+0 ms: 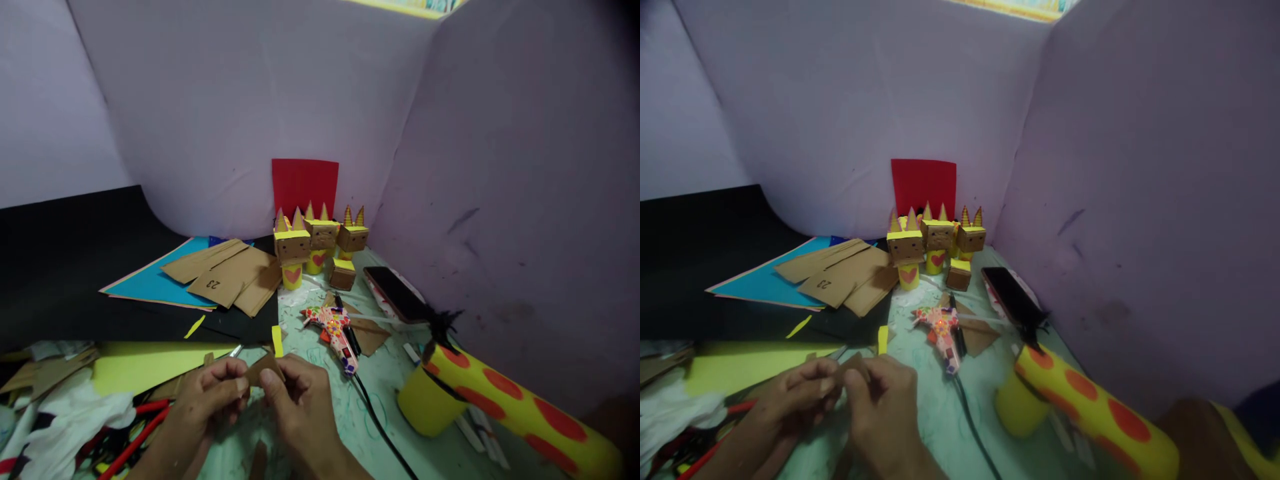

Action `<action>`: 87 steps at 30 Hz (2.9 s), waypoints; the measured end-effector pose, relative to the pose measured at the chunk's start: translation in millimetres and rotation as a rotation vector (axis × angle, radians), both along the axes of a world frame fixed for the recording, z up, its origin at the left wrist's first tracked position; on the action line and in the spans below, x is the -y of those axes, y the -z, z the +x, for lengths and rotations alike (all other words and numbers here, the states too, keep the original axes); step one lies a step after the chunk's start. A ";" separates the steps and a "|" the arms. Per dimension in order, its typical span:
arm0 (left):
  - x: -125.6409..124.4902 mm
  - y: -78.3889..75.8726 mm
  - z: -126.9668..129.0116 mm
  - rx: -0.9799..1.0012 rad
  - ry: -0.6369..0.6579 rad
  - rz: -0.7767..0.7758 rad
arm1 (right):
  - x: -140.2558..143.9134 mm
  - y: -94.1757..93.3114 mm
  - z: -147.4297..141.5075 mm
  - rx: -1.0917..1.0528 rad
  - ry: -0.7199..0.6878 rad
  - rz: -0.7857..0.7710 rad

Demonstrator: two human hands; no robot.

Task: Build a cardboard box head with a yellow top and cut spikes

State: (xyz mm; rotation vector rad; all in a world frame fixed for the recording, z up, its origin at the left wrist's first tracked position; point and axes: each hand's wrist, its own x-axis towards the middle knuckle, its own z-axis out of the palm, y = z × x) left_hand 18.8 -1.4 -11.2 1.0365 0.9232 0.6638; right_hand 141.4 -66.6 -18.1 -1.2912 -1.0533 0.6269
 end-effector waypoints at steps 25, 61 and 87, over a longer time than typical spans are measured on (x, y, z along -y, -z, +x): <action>7.6 0.0 0.7 0.021 -0.058 0.035 | -4.6 4.1 -1.7 -0.374 -0.057 -0.115; 13.8 -8.7 3.7 -0.064 0.017 0.276 | -3.1 0.5 -5.8 -0.606 -0.100 -0.201; 4.4 -40.9 -16.3 -0.253 -0.170 0.536 | -8.0 11.5 12.3 -0.634 -0.060 -0.081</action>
